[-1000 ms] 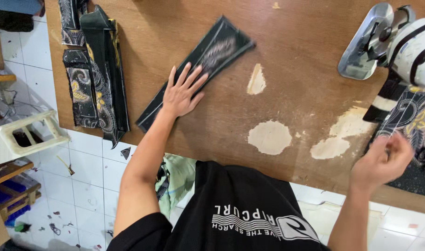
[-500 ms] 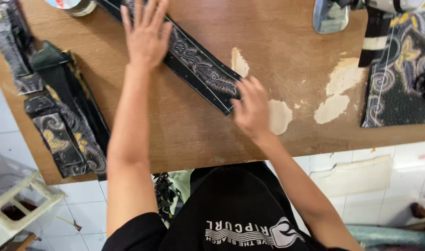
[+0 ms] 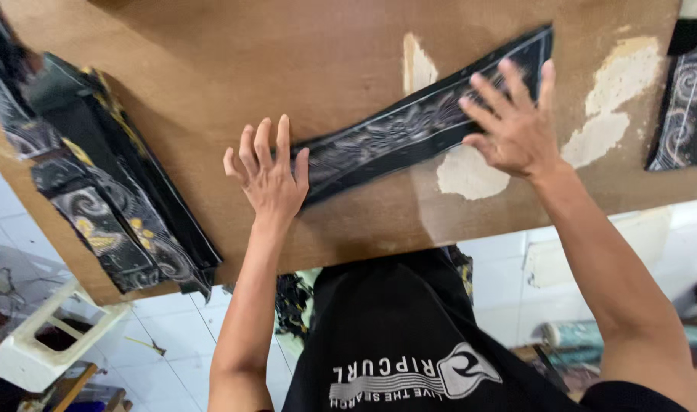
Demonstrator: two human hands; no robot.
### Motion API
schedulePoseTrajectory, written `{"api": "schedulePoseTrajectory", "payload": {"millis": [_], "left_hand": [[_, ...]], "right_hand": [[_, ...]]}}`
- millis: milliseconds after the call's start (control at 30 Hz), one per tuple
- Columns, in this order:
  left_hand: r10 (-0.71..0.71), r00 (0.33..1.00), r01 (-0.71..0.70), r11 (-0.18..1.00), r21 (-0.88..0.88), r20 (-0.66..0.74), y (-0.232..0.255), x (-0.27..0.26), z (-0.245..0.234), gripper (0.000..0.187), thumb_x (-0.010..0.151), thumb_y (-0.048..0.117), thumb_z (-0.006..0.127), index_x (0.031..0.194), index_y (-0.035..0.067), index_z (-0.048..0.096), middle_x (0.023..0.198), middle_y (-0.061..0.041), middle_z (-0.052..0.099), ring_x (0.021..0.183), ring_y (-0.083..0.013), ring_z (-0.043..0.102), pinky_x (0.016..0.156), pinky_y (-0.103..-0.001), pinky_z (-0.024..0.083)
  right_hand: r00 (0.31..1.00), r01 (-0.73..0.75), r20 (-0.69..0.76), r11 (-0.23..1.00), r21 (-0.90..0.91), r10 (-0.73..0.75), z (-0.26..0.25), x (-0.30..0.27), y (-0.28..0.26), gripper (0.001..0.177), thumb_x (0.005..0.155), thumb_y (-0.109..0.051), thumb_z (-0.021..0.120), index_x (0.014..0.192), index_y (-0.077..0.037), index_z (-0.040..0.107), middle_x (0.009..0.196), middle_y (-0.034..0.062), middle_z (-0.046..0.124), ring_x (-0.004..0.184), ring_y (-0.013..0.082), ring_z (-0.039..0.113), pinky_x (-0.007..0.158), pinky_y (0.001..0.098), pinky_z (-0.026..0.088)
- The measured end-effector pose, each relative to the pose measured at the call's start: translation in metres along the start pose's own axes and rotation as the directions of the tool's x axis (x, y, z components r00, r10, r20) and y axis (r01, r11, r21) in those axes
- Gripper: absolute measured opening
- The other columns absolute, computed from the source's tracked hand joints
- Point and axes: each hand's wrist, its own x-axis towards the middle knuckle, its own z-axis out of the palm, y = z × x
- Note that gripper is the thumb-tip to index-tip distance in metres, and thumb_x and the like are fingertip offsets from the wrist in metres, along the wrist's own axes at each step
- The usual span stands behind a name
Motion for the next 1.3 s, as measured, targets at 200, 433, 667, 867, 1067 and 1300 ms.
{"api": "schedulePoseTrajectory", "payload": {"millis": [200,433,667,867,1067,1300], "left_hand": [[0.238,0.967,-0.225,0.965,-0.132,0.089,0.040,-0.042,0.017,0.055,0.110,0.042,0.058,0.163,0.028,0.048,0.173,-0.001,0.031,0.161,-0.0313,0.021,0.129,-0.062,0.011],[0.244,0.929,-0.221,0.969,-0.111,0.278,-0.018,0.025,0.020,0.058,0.103,0.047,0.051,0.159,0.031,0.046,0.171,0.001,0.027,0.156,-0.0313,0.011,0.118,-0.070,-0.002],[-0.260,0.965,0.257,0.962,-0.092,-0.030,-0.038,-0.034,0.001,0.051,0.115,0.031,0.047,0.162,0.013,0.047,0.172,-0.012,0.031,0.162,-0.0358,0.018,0.130,-0.058,0.007],[-0.419,0.847,0.365,0.906,-0.215,-0.328,-0.027,-0.102,0.026,0.035,0.113,0.014,0.050,0.144,0.002,0.059,0.150,-0.014,0.060,0.146,-0.0353,0.049,0.124,-0.049,0.031],[-0.545,0.692,0.371,0.831,-0.414,-0.473,-0.034,-0.108,0.032,0.009,0.109,0.004,0.064,0.115,0.002,0.070,0.112,-0.012,0.072,0.105,-0.0299,0.066,0.094,-0.038,0.054],[-0.542,0.707,0.279,0.804,-0.525,-0.454,-0.022,-0.097,0.018,0.012,0.107,0.000,0.064,0.118,-0.002,0.067,0.110,-0.013,0.067,0.096,-0.0240,0.066,0.083,-0.034,0.056]], "right_hand": [[0.988,-0.106,-0.080,0.955,0.275,0.133,0.028,-0.013,-0.012,0.066,0.112,-0.063,0.032,0.161,-0.023,0.050,0.171,0.0125,0.032,0.157,0.0402,0.021,0.120,0.0736,0.004],[0.966,-0.192,-0.132,0.960,0.206,0.222,0.040,-0.019,0.010,0.069,0.113,-0.062,0.034,0.164,-0.019,0.048,0.171,0.0148,0.034,0.158,0.0404,0.020,0.118,0.0751,0.000],[0.911,-0.252,-0.261,0.931,0.264,0.320,0.041,-0.044,0.019,0.056,0.116,-0.042,0.043,0.156,-0.006,0.055,0.165,0.0219,0.042,0.154,0.0489,0.025,0.121,0.0678,0.005],[0.857,-0.129,-0.423,0.916,0.379,0.295,0.062,-0.060,0.037,0.048,0.117,-0.027,0.048,0.151,0.006,0.057,0.157,0.0257,0.053,0.152,0.0530,0.034,0.128,0.0652,0.018],[0.845,-0.067,-0.466,0.916,0.396,0.263,0.056,-0.064,0.034,0.040,0.117,-0.018,0.052,0.145,0.008,0.060,0.147,0.0246,0.062,0.148,0.0510,0.044,0.128,0.0651,0.023],[0.800,-0.059,-0.521,0.903,0.426,0.298,0.054,-0.057,0.034,0.039,0.115,-0.014,0.052,0.147,0.009,0.057,0.148,0.0254,0.058,0.146,0.0481,0.050,0.130,0.0636,0.027]]}}
